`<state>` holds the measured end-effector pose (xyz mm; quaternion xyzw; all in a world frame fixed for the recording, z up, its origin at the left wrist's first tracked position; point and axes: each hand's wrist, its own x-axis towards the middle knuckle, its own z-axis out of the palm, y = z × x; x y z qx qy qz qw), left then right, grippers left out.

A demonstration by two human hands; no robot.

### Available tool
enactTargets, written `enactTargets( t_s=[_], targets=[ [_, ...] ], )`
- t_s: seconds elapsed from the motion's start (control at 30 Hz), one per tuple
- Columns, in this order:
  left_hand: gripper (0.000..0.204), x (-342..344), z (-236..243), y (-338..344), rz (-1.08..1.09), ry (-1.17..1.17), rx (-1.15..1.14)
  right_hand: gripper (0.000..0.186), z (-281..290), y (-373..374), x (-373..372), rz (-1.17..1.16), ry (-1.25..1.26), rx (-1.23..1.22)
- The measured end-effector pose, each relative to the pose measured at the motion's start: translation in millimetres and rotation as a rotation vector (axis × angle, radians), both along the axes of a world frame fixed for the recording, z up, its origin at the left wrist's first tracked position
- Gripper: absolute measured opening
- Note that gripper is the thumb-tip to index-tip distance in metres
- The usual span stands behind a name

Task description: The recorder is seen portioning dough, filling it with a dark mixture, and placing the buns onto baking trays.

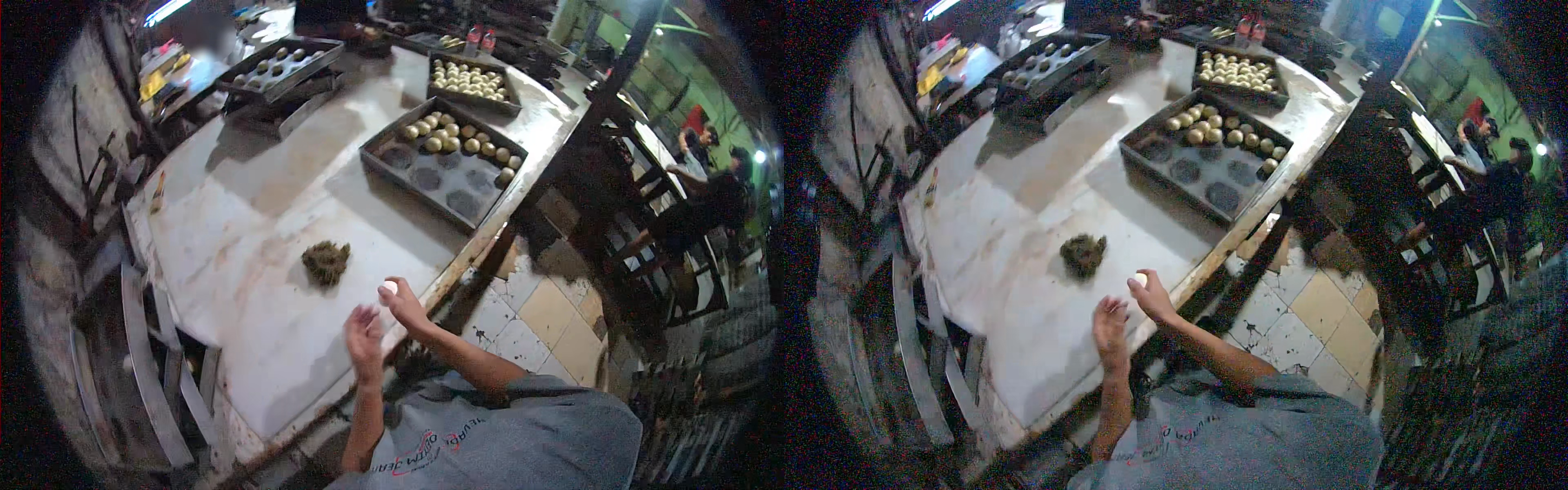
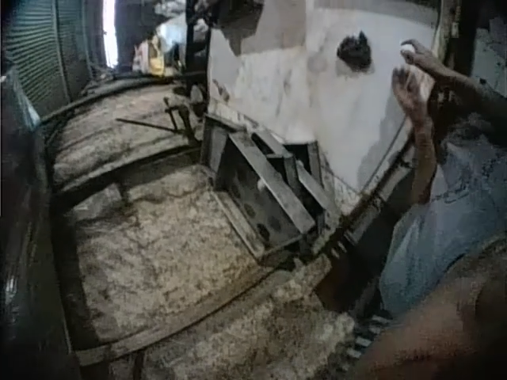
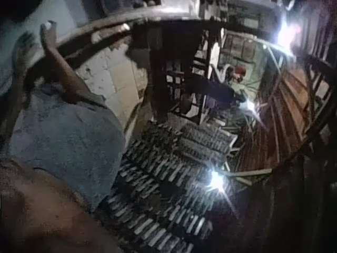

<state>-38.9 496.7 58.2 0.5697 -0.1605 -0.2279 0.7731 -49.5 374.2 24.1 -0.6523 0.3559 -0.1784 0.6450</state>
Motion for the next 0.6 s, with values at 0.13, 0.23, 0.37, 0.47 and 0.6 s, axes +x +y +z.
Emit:
enactTargets(
  t_s=[0.13,0.23,0.37,0.47,0.6],
  targets=[
    [0.011,42.5,-14.2,-24.8,0.207,0.063,0.243,0.047,-25.8,-89.8,18.0,0.263,0.16,-0.855],
    [0.009,71.6,5.3,-67.6,0.164,-0.189,0.286,0.042,-51.3,-139.2,50.3,0.287,0.195,-1.116],
    [0.017,126.4,35.9,-202.6,-0.008,-0.343,0.379,0.04,-90.7,-147.8,104.9,0.292,-0.039,-0.815],
    [0.023,159.2,16.2,-332.2,-0.184,-0.424,0.376,0.044,-121.1,-132.7,99.3,0.445,-0.047,-0.591],
    [0.035,209.8,-45.8,-431.5,-0.206,-0.675,0.574,0.03,-70.6,-155.5,30.2,0.683,-0.241,-1.188]
  ],
)
